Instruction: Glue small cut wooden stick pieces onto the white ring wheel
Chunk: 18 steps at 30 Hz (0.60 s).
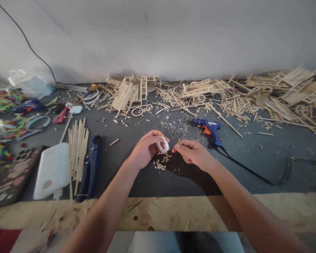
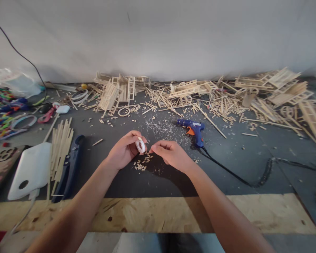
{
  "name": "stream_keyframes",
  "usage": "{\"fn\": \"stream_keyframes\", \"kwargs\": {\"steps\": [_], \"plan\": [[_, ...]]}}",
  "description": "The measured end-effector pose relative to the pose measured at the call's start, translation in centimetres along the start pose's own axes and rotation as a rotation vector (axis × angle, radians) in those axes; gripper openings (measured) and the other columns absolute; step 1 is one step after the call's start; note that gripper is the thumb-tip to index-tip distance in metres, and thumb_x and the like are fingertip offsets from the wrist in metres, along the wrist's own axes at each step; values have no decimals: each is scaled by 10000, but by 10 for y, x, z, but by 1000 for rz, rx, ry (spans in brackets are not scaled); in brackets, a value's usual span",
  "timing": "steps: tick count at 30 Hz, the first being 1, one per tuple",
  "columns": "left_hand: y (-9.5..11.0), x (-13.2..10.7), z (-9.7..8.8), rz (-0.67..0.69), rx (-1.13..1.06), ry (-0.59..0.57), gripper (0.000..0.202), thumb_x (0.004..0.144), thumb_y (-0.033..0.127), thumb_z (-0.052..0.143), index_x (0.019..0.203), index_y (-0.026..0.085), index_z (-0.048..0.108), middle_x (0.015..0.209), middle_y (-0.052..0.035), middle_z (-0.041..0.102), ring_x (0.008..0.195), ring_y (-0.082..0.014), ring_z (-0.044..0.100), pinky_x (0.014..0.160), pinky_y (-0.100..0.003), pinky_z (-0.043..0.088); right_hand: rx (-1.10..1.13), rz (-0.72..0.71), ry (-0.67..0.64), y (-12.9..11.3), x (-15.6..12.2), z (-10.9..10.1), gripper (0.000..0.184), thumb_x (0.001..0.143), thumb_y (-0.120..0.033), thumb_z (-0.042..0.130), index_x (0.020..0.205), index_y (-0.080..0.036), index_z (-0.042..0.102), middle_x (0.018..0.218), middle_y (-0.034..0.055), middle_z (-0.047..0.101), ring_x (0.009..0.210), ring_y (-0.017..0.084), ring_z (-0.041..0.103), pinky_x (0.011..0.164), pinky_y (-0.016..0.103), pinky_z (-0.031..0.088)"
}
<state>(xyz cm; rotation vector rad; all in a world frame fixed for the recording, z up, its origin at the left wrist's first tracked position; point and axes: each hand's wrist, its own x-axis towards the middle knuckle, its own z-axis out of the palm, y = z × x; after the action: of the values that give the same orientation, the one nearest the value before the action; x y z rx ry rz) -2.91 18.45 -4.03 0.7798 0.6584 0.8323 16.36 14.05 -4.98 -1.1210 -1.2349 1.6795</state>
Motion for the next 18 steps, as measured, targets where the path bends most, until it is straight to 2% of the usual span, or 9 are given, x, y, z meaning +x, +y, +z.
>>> {"fn": "stream_keyframes", "kwargs": {"steps": [3,5,8,10,11,15,18], "plan": [[0,0,0,-3,-11,7,86,754,219,651,793,161,602,770,-25,701,586,-133,636,533,-239,515,244,-39,-4,-3,1,0,259,832,-417,617,701,-193,621,459,-103,269,397,52,189,390,209,167],[1,-1,1,-7,-15,11,91,747,217,656,792,163,599,764,-28,702,601,-143,643,519,-235,509,362,-97,60,-7,2,1,228,807,-362,642,663,-191,599,518,-76,359,433,60,294,412,207,244],[0,-1,2,-13,-6,14,84,752,215,654,790,164,600,765,-32,704,617,-146,649,526,-235,512,467,-158,179,-13,3,1,231,771,-307,654,601,-184,556,799,9,596,654,102,522,513,221,379],[0,-1,2,-22,12,14,72,759,210,648,784,160,602,769,-34,704,616,-142,648,536,-237,516,516,-141,199,-15,3,0,251,774,-317,632,587,-186,528,983,40,654,760,130,579,535,226,402],[0,-1,2,-27,23,13,69,762,209,645,782,159,603,772,-35,703,614,-140,647,539,-238,517,535,-117,192,-16,3,-1,260,779,-330,618,586,-190,512,1005,46,670,758,137,593,519,227,398],[-1,-1,3,-54,53,6,83,757,218,647,781,154,599,773,-42,700,610,-138,644,547,-239,511,575,-41,153,-19,1,-3,289,750,-366,610,581,-211,434,782,28,687,579,136,575,437,236,351],[-1,-1,3,-66,48,5,96,751,222,647,775,154,583,767,-50,697,622,-140,643,554,-235,506,583,-18,109,-20,1,-4,312,735,-383,618,583,-222,398,528,-43,528,444,115,490,408,237,335]]}}
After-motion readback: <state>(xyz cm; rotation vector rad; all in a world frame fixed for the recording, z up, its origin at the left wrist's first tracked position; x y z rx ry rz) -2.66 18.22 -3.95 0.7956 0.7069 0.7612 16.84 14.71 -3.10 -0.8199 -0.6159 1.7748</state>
